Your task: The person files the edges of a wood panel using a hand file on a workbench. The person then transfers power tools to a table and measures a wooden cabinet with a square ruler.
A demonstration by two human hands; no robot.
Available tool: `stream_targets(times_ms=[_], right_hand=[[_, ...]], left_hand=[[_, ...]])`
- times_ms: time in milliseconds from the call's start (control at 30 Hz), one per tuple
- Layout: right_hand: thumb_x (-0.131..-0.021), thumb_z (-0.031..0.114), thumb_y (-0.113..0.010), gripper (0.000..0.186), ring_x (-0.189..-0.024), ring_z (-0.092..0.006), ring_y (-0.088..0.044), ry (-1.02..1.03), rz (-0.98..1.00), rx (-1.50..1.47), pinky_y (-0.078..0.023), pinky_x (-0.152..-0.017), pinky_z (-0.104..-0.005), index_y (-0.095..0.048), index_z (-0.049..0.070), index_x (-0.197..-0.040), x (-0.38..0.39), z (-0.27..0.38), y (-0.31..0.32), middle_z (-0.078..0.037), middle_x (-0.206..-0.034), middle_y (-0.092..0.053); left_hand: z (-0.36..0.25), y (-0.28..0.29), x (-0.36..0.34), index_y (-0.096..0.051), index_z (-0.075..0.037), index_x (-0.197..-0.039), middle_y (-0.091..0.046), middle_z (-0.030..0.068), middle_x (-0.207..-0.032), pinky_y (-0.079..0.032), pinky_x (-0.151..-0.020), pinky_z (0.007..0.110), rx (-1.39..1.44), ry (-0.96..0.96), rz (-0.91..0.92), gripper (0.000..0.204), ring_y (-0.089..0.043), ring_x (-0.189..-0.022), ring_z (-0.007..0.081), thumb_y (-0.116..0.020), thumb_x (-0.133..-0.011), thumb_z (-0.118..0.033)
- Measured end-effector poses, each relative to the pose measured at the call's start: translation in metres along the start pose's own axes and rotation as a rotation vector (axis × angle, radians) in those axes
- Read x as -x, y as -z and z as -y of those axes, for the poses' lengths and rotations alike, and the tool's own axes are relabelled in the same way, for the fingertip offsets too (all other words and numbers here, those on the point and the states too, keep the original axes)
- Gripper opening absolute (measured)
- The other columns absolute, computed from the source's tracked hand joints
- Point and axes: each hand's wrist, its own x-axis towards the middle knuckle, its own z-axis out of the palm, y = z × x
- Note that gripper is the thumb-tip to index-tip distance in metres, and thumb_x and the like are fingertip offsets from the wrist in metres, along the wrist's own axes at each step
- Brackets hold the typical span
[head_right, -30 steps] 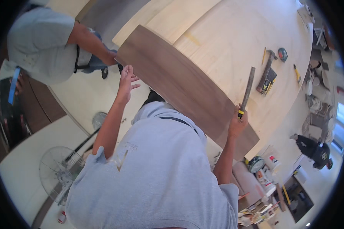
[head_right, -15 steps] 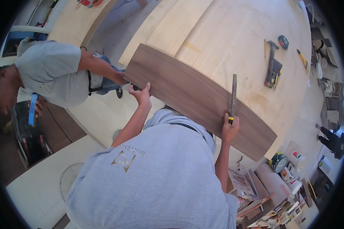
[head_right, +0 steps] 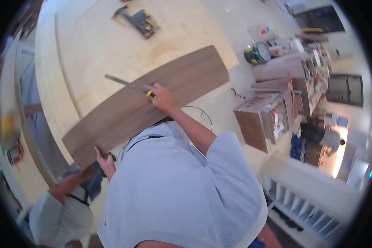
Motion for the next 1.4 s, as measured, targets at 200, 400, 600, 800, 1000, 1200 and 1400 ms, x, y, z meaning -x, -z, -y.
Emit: stream_targets(times_ms=[200, 400, 600, 800, 1000, 1200, 1400], right_hand=[[-0.087, 0.024, -0.079, 0.046, -0.091, -0.0314, -0.065, -0.032, -0.062, 0.037, -0.055, -0.078, -0.0456, -0.072, 0.028, -0.132, 0.005, 0.005, -0.003, -0.007, -0.098, -0.061], [-0.084, 0.017, -0.075, 0.049, -0.094, -0.0309, -0.065, -0.074, 0.003, 0.018, -0.053, -0.086, -0.0439, -0.071, 0.026, -0.132, 0.008, -0.003, -0.008, -0.008, -0.104, -0.061], [-0.084, 0.018, -0.077, 0.049, -0.096, -0.031, -0.064, -0.042, -0.005, 0.044, -0.053, -0.087, -0.0437, -0.071, 0.026, -0.132, 0.014, -0.006, -0.008, -0.006, -0.105, -0.061], [-0.078, 0.014, -0.076, 0.055, -0.099, -0.0308, -0.063, -0.022, 0.027, 0.04, -0.053, -0.088, -0.0433, -0.071, 0.022, -0.133, 0.015, -0.006, -0.006, -0.008, -0.106, -0.06], [-0.084, 0.016, -0.078, 0.046, -0.099, -0.0298, -0.064, -0.023, -0.028, 0.008, -0.051, -0.088, -0.0426, -0.073, 0.021, -0.13, 0.02, -0.003, -0.009, -0.007, -0.106, -0.062], [-0.084, 0.018, -0.08, 0.045, -0.1, -0.0284, -0.063, -0.006, -0.021, 0.003, -0.05, -0.087, -0.042, -0.074, 0.02, -0.129, 0.018, 0.003, -0.009, -0.007, -0.106, -0.062], [-0.085, 0.016, -0.079, 0.045, -0.099, -0.0274, -0.063, 0.037, -0.035, 0.018, -0.05, -0.086, -0.0414, -0.074, 0.02, -0.129, 0.019, 0.008, -0.005, -0.006, -0.103, -0.062]], left_hand=[[-0.006, 0.01, -0.008, -0.062, 0.0, -0.137, -0.067, 0.0136, -0.138, -0.043, -0.117, 0.042, -0.236, -0.022, -0.055, 0.046, -0.059, -0.129, 0.0244, -0.074, -0.101, -0.026], [-0.03, 0.042, -0.032, -0.063, 0.003, -0.132, -0.072, 0.0072, -0.123, -0.048, -0.103, 0.028, -0.622, 0.04, 0.082, 0.059, -0.064, -0.113, 0.0166, -0.053, -0.109, -0.051], [-0.058, 0.06, -0.062, -0.069, -0.005, -0.113, -0.065, -0.0002, -0.097, -0.047, -0.063, 0.026, -0.669, 0.323, 0.092, 0.046, -0.054, -0.075, 0.0132, -0.068, -0.103, -0.05], [-0.034, -0.01, 0.03, -0.062, 0.005, -0.12, -0.064, 0.0033, -0.105, -0.045, -0.081, 0.024, -1.225, -0.023, 0.446, 0.036, -0.053, -0.085, 0.0131, -0.048, -0.113, -0.028], [-0.007, -0.049, 0.081, -0.061, 0.007, -0.12, -0.064, 0.0042, -0.109, -0.045, -0.086, 0.023, -1.335, -0.366, 0.465, 0.026, -0.054, -0.092, 0.0128, -0.046, -0.113, -0.014], [-0.015, -0.009, 0.018, -0.069, -0.003, -0.114, -0.07, 0.0037, -0.104, -0.053, -0.089, 0.035, -0.619, -0.123, 0.074, 0.028, -0.065, -0.091, 0.0196, -0.07, -0.104, -0.029], [-0.022, 0.031, -0.024, -0.069, -0.002, -0.124, -0.073, 0.0135, -0.127, -0.049, -0.114, 0.048, -0.221, -0.007, -0.055, 0.033, -0.066, -0.121, 0.0277, -0.074, -0.1, -0.024]])
